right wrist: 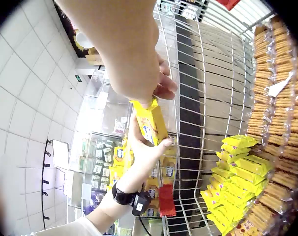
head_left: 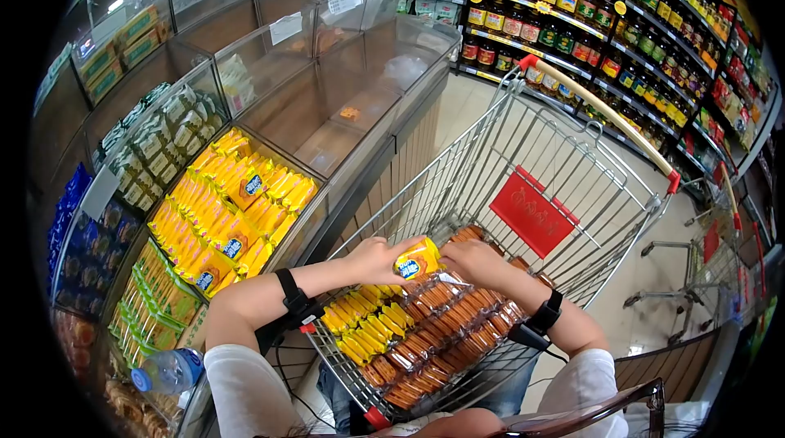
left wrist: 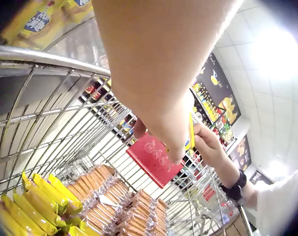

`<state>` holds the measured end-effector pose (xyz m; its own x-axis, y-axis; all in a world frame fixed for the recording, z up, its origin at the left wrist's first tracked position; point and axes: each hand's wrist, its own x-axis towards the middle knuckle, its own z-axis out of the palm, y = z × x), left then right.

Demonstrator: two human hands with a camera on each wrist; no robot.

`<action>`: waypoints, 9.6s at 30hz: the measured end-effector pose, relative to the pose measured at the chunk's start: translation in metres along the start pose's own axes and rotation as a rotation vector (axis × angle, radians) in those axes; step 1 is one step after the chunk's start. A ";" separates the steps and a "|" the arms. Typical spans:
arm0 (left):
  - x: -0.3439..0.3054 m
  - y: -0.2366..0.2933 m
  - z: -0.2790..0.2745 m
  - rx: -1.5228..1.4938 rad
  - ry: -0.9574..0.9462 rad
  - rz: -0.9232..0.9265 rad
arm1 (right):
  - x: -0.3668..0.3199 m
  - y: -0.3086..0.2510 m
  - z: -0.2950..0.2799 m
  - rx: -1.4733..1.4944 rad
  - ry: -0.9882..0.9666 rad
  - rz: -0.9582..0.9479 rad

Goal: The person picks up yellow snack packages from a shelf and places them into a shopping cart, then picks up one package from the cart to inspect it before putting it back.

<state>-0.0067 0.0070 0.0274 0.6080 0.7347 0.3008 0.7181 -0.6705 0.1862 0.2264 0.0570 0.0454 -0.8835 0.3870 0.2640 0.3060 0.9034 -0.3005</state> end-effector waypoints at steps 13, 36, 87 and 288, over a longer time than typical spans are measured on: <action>0.001 0.004 -0.002 -0.181 0.005 -0.136 | 0.001 -0.009 -0.015 -0.080 0.064 0.060; 0.000 -0.001 0.005 -0.375 -0.037 -0.121 | 0.002 -0.005 -0.018 -0.154 0.166 0.050; -0.005 -0.003 0.005 -0.406 -0.214 0.062 | 0.009 -0.010 0.014 0.099 -0.135 0.061; 0.000 0.008 -0.004 -0.366 0.063 -0.220 | 0.006 0.002 0.028 1.221 0.201 0.503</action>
<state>-0.0018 0.0012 0.0326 0.4237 0.8642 0.2715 0.6542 -0.4992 0.5681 0.2112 0.0558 0.0205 -0.6692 0.7428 -0.0188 -0.0240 -0.0469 -0.9986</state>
